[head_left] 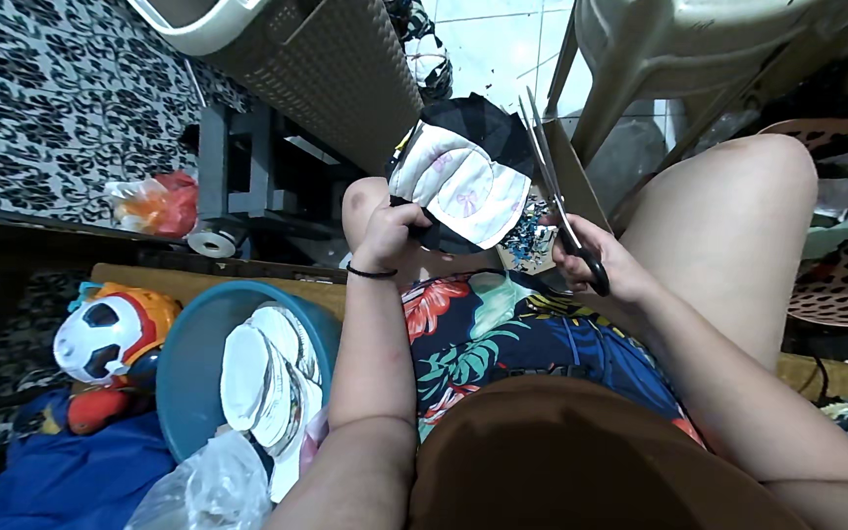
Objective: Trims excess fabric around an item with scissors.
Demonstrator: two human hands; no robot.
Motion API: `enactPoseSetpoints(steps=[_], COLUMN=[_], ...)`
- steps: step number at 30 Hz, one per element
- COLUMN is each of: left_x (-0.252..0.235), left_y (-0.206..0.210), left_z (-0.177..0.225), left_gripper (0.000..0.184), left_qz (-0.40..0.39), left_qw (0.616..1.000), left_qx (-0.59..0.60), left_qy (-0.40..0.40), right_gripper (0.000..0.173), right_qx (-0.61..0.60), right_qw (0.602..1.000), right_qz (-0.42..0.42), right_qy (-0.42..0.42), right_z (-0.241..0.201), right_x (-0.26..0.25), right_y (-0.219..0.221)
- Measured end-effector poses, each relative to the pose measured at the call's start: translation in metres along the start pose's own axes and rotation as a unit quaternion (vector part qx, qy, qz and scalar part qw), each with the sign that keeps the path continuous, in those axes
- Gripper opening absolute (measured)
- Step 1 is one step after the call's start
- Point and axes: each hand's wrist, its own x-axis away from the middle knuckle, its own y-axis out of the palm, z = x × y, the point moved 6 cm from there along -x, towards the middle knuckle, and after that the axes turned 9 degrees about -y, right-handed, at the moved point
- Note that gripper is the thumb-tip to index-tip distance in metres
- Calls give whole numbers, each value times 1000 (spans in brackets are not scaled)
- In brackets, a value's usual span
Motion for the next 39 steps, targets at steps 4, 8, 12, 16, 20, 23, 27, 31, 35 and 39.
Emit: enactPoseSetpoints(steps=[4, 8, 12, 16, 20, 23, 27, 31, 35, 39], left_x=[1, 1, 2, 3, 3, 3, 2, 2, 4, 4], left_y=[3, 5, 6, 3, 3, 3, -1, -2, 1, 1], left_z=[1, -5, -6, -9, -6, -3, -2, 2, 2, 0], left_gripper=[38, 37, 35, 29, 36, 37, 38, 40, 40, 38], left_qz=[-26, -30, -32, -5, -8, -14, -21, -52, -74, -77], left_qw=[1000, 999, 998, 997, 998, 999, 999, 998, 996, 994], left_qx=[-9, -6, -11, -26, -15, -17, -14, -28, -28, -36], left_qy=[0, -34, -45, -74, -64, -47, -35, -24, -41, -61], right_gripper=[86, 90, 77, 69, 67, 65, 72, 93, 95, 91], right_qx=[7, 36, 46, 52, 30, 18, -19, -23, -12, 16], right_qw=[1000, 999, 999, 998, 999, 1000, 1000, 998, 998, 999], right_qz=[-6, 2, 12, 16, 8, 3, -6, -48, -52, -41], right_qy=[-7, -8, -10, -12, -16, -24, -5, -18, -33, -24], right_z=[-2, -2, -3, -3, -2, -2, 0, 0, -5, -9], right_x=[0, 0, 0, 0, 1, 1, 2, 2, 2, 4], right_y=[3, 1, -2, -3, -2, -3, -3, -3, -3, -7])
